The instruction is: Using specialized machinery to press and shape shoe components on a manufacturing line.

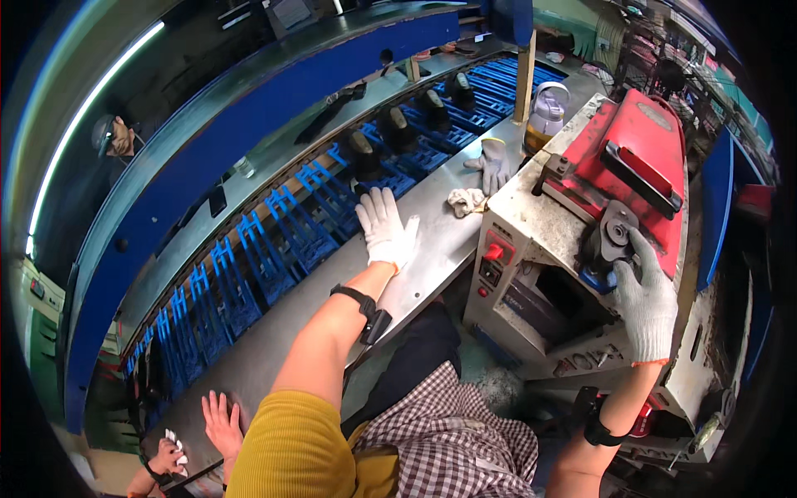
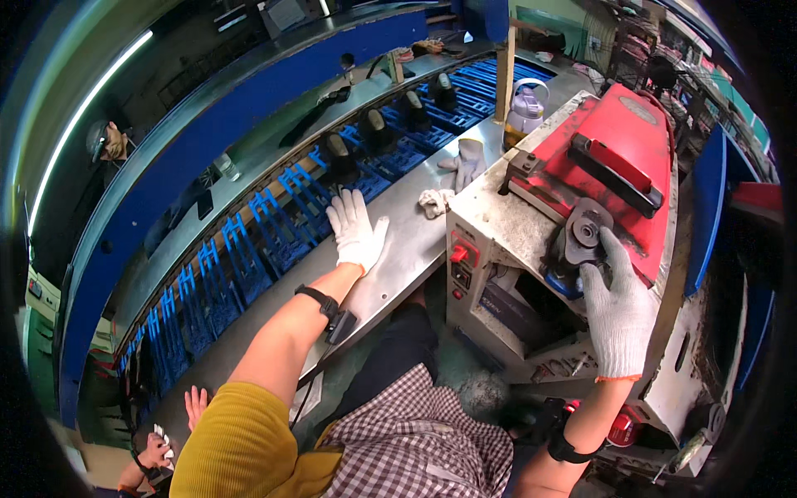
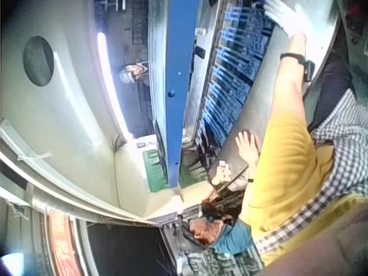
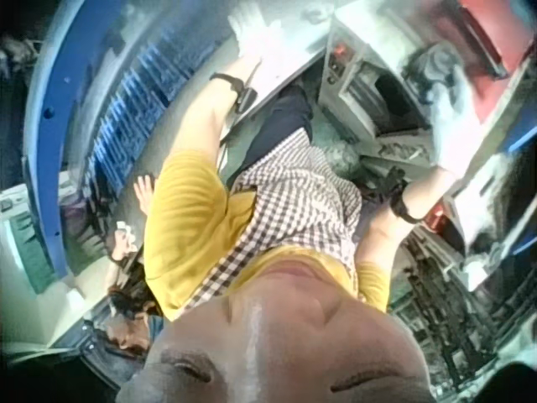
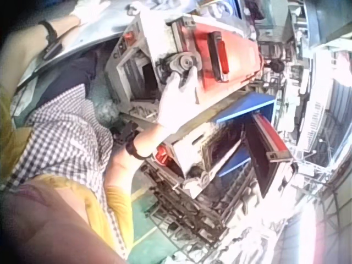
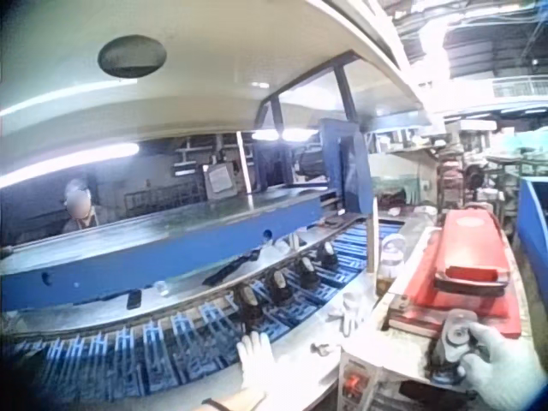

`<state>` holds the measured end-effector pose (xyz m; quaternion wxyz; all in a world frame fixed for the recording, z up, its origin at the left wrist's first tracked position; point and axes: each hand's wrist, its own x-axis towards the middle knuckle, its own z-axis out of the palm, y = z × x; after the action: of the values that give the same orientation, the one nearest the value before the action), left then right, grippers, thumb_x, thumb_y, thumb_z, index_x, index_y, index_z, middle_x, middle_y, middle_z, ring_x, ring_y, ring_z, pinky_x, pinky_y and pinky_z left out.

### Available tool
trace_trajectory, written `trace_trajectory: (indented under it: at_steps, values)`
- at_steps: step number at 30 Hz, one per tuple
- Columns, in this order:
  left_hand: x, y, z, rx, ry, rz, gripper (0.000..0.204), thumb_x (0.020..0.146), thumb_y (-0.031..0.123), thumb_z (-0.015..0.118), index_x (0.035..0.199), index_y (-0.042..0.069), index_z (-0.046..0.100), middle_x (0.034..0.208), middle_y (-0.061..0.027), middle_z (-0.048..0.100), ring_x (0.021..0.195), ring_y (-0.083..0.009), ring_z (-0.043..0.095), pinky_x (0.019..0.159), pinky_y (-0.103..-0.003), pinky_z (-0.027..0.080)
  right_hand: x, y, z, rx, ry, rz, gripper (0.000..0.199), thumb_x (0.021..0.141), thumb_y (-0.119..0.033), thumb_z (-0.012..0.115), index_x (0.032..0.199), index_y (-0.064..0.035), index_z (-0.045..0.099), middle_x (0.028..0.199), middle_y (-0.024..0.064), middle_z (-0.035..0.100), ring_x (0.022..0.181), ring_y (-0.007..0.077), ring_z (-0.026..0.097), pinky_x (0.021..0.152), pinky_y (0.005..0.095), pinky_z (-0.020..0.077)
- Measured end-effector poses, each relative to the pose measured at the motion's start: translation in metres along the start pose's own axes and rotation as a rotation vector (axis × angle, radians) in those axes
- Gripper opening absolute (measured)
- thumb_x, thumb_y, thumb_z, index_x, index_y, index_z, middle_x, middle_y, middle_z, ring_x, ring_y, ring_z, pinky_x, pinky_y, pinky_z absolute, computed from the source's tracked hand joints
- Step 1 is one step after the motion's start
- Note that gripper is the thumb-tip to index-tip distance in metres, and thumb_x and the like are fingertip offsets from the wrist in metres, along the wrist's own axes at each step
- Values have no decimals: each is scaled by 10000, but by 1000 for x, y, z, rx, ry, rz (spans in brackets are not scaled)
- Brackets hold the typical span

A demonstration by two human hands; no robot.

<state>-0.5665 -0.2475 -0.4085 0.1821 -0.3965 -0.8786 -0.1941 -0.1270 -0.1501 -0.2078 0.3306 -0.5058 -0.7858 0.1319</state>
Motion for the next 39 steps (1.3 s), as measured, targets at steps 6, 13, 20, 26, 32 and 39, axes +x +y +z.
trace_trajectory:
  at_steps: [6, 13, 20, 26, 32, 39]
  values:
    - [-2, -5, -3, -113, 84, 74, 826, 995, 314, 670, 1656, -13, 298, 1709, -276, 321, 1592, -475, 273, 1327, -593, 147, 0, -10, -6, 113, -94, 85, 540, 960, -145, 722, 1493, -142, 643, 1110, 211, 777, 992, 293, 771, 901, 392, 578]
    - [-2, -14, -3, -421, 304, 251, 493, 953, 63, 668, 1433, 150, 599, 1342, -140, 675, 1223, -395, 639, 1085, -493, 506, 1, -7, -2, 129, -70, 68, 533, 968, -127, 706, 1496, -135, 638, 1108, 221, 776, 951, 286, 773, 877, 386, 576]
    - [-4, -26, 6, -733, 93, -21, 115, 939, 68, 694, 1025, 130, 739, 1090, -128, 703, 1045, -341, 693, 946, -448, 547, 2, -4, -2, 68, -58, 46, 511, 975, -162, 692, 1483, -135, 647, 1079, 212, 780, 878, 249, 757, 838, 378, 569]
    - [-2, -29, 9, -736, 253, -285, 218, 855, 76, 810, 832, 65, 594, 981, -125, 591, 918, -331, 612, 874, -424, 517, 1, -4, -2, 59, -28, -7, 513, 990, -152, 675, 1502, -148, 637, 1069, 211, 785, 856, 233, 743, 833, 379, 565]
    - [-2, -19, -3, -767, 210, -406, 293, 828, 131, 882, 851, 53, 601, 1021, -120, 583, 935, -300, 610, 882, -423, 518, 3, -2, -1, 16, -18, -74, 520, 993, -125, 670, 1511, -137, 628, 1189, 219, 772, 883, 219, 740, 853, 358, 572]
    - [-2, -22, 0, -964, 257, -270, 311, 885, 42, 819, 1180, 51, 720, 1288, -114, 617, 1129, -264, 661, 1021, -370, 552, 0, -5, -5, 153, -109, 110, 516, 998, -124, 680, 1511, -114, 624, 1195, 192, 775, 863, 200, 724, 844, 344, 572]
